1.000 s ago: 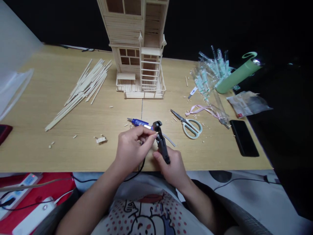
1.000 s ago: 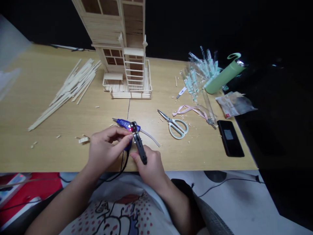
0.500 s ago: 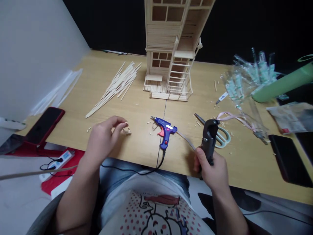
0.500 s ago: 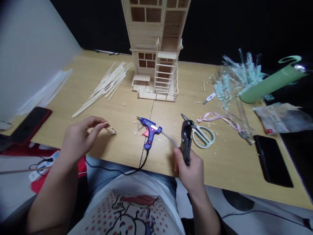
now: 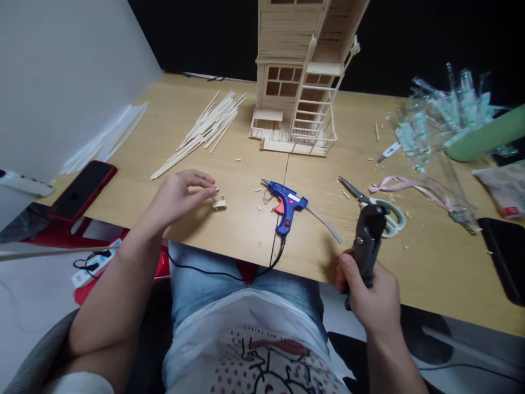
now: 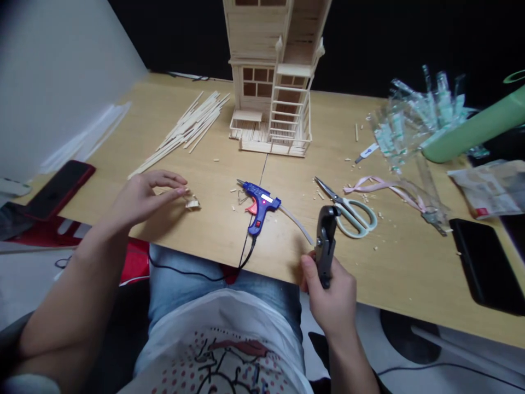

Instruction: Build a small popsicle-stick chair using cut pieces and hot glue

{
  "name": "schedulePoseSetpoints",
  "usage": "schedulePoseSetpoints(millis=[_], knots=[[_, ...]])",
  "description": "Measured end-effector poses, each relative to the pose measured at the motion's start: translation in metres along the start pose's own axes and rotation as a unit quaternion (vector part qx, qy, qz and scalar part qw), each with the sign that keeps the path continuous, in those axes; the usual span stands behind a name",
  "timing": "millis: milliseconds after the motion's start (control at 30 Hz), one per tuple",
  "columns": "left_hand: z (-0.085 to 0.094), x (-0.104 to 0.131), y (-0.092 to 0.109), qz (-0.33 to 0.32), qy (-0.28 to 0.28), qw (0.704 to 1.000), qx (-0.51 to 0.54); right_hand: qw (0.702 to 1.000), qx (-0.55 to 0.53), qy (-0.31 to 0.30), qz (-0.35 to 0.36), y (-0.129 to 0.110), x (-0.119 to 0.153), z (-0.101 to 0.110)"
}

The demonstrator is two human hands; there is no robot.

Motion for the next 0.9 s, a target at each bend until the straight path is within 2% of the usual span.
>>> schedulePoseSetpoints(millis=[233, 400, 600, 767, 900], knots=[[-0.001, -0.003, 0.001, 0.024, -0.031, 0.999, 0.006, 0.998, -0.069, -0.014, -0.007, 0.017, -0.004, 0.000], [0.001, -0.003, 0.003, 0.049, -0.037, 0.998, 0.021, 0.995, -0.096, -0.010, -0.012, 0.017, -0.004, -0.001], [0.004, -0.008, 0.002, 0.088, -0.087, 0.990, 0.060, 0.995, -0.101, -0.002, -0.006, 0.017, -0.003, 0.000], [0.003, -0.012, -0.006, 0.092, -0.111, 0.986, 0.086, 0.993, -0.121, 0.001, -0.011, 0.021, -0.003, -0.001], [0.003, -0.013, -0.007, 0.092, -0.121, 0.986, 0.066, 0.991, -0.130, 0.006, -0.001, 0.020, -0.004, -0.002]])
Point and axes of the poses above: each hand's wrist, its own x-axis away from the middle knuckle, its own z-axis out of the back of the hand, y = z × x, the point moved 1 cm from there along -x, towards the middle knuckle, and after that the axes turned 5 degrees about -x, right-handed, at the moved point
